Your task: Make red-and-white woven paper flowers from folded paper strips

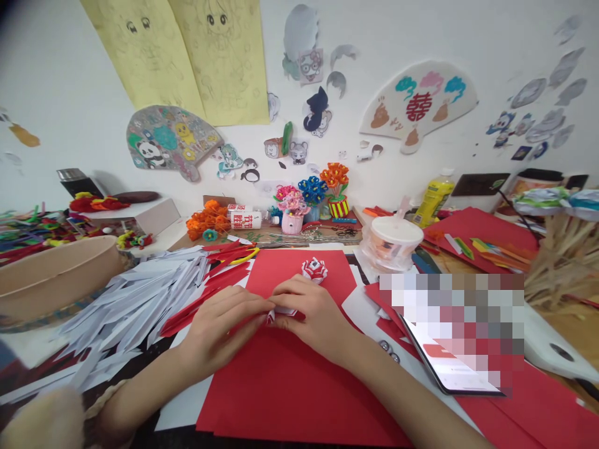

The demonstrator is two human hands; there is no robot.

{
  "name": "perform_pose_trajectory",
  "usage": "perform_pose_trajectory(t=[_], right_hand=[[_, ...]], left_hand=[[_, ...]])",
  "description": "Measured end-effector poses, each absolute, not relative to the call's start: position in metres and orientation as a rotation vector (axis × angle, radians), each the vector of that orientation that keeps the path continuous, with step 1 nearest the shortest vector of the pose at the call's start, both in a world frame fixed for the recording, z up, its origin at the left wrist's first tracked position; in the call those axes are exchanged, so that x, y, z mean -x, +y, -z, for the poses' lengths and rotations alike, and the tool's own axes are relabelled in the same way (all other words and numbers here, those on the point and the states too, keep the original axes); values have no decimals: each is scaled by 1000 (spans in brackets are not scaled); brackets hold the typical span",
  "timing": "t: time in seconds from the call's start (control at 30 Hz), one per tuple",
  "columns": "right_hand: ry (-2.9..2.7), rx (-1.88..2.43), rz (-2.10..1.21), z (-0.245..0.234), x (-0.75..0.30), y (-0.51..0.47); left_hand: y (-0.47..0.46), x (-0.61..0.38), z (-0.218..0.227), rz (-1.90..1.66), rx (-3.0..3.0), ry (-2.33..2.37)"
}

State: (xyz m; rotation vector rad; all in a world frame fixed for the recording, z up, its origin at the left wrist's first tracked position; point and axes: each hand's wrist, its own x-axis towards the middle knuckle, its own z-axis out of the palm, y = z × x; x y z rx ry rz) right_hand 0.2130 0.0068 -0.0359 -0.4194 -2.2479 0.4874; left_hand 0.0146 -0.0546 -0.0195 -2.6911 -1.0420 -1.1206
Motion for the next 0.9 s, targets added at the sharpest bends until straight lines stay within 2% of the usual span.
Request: perform_pose_trajectory(t=[0.9], right_hand=[[-2234, 394, -478, 33, -212, 6]], left_hand=[[-57, -17, 16, 1101, 2673, -1053]])
